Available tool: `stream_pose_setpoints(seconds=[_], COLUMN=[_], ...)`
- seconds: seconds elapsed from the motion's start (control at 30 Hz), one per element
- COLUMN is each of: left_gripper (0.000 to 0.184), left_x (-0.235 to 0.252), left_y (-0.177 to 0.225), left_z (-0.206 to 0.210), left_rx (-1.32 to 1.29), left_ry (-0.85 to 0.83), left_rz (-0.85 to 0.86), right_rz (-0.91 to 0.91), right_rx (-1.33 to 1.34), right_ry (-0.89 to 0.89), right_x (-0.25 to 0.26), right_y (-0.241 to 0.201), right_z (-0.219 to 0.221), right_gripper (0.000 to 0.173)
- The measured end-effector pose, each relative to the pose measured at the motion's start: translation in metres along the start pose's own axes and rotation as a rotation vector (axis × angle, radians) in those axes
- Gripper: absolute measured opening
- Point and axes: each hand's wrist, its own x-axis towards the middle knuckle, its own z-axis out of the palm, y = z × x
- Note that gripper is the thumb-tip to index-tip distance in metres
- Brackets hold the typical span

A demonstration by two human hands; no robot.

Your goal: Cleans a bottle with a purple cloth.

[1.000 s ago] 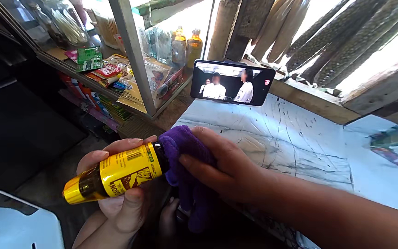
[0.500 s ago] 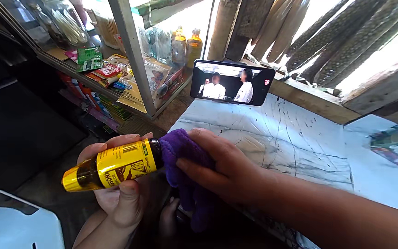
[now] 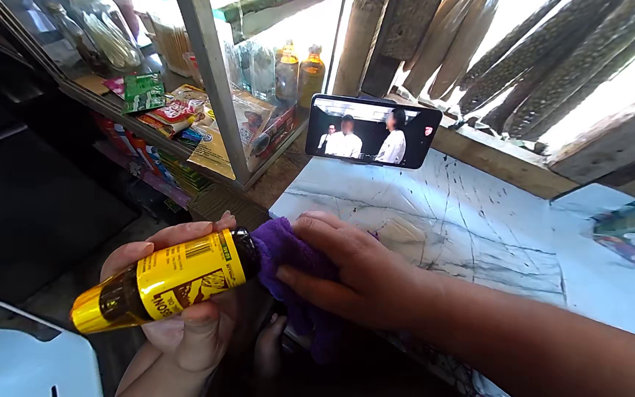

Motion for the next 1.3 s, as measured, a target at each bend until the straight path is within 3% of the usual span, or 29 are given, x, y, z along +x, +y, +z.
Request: stream_pose_setpoints(seconds=[0.43, 0.97, 1.3], left_gripper=[0.051, 0.053, 0.053], left_x=[-0.007, 0.001, -0.003], left_y=[-0.006, -0.003, -0.012], left_z=[0.007, -0.002, 0.005], left_rx=[0.019, 0.030, 0.063], left_ry=[-0.052, 0.035, -0.015], left_rz=[0.024, 0.021, 0.052], right_rz=[0.065, -0.028, 0.014], right_rx=[0.078, -0.003, 0.071], right_ry=[0.112, -0.052, 0.143], right_x=[0.000, 0.001, 0.000], right_y=[-0.001, 0.001, 0.002], right_z=[-0.003, -0.001, -0.002], right_gripper=[0.029, 0.026, 0.028])
